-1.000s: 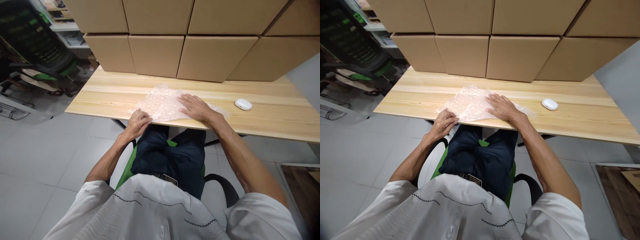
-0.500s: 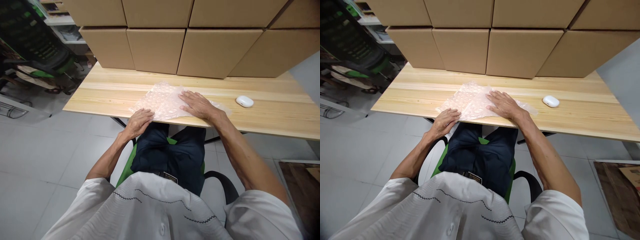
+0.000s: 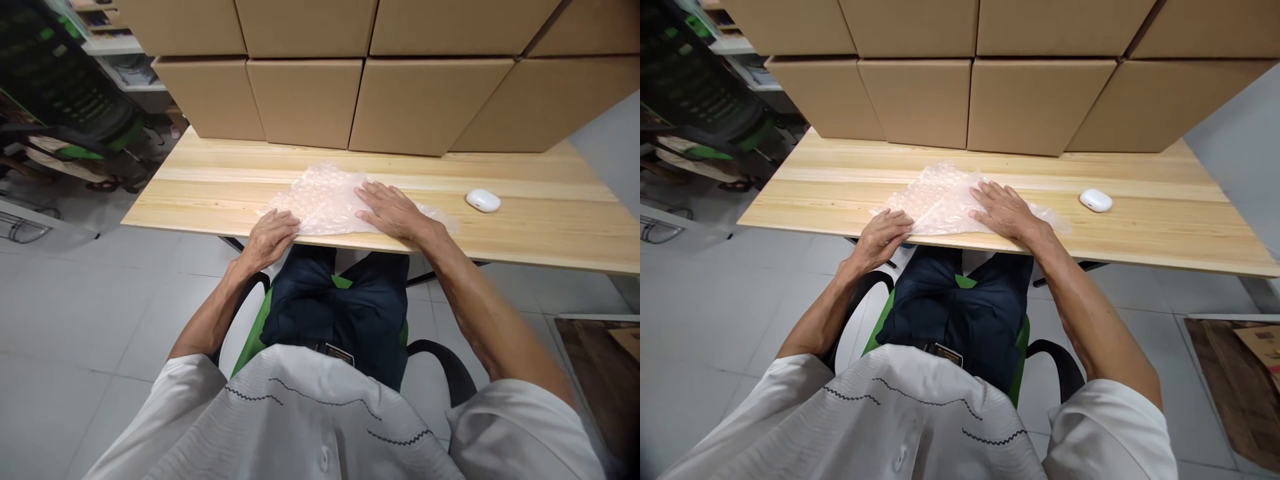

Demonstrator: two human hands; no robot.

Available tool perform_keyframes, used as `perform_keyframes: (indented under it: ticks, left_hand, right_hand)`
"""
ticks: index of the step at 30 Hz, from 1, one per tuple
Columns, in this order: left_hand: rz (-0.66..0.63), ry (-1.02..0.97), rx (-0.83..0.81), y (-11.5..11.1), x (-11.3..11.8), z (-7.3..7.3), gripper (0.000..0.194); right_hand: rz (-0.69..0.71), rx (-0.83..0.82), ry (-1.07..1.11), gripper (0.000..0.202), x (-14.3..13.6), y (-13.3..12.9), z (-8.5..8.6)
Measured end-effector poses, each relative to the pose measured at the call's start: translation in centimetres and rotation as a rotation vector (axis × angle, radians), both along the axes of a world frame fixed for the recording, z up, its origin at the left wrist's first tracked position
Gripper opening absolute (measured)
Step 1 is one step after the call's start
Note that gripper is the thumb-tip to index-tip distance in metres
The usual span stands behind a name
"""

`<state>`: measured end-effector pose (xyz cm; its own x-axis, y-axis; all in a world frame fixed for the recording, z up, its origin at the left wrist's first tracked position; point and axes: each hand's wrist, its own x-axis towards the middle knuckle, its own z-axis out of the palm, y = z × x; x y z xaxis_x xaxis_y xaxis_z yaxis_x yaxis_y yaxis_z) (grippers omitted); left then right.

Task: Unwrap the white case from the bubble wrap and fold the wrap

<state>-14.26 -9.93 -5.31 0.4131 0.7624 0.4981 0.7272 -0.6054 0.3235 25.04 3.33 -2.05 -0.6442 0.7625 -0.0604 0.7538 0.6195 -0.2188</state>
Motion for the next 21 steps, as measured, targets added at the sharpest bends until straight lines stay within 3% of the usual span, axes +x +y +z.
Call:
perform_keyframes:
  ticks: [5,9,12,14,17,21]
  left_hand:
    - [0.069,0.116,0.029,4.2,-2.3,1.7,0.031]
    - [0.182,0.128,0.032,10.7,-4.3,3.0,0.027]
    - [0.29,0.14,-0.007,15.4,-5.0,3.9,0.045]
    - [0.335,0.119,-0.048,16.5,-4.5,4.4,0.05]
    - [0.284,0.007,0.022,13.5,-2.1,4.6,0.049]
    - [-0.129,0.126,0.02,4.9,3.1,4.0,0.069]
  right_hand:
    - [-0.107,-0.006,-0.096,0.088,-0.8,-2.2,2.2]
    - [-0.145,-0.025,-0.257,0.078,-2.7,-4.8,5.6]
    - [-0.193,0.005,-0.318,0.074,-5.0,-6.3,6.9]
    - [-0.227,0.008,-0.328,0.067,-6.5,-6.4,6.8]
    - [-0.224,0.027,-0.304,0.06,-8.0,-5.1,6.1]
    - [-0.291,-0.007,-0.266,0.057,-8.4,-2.8,6.1]
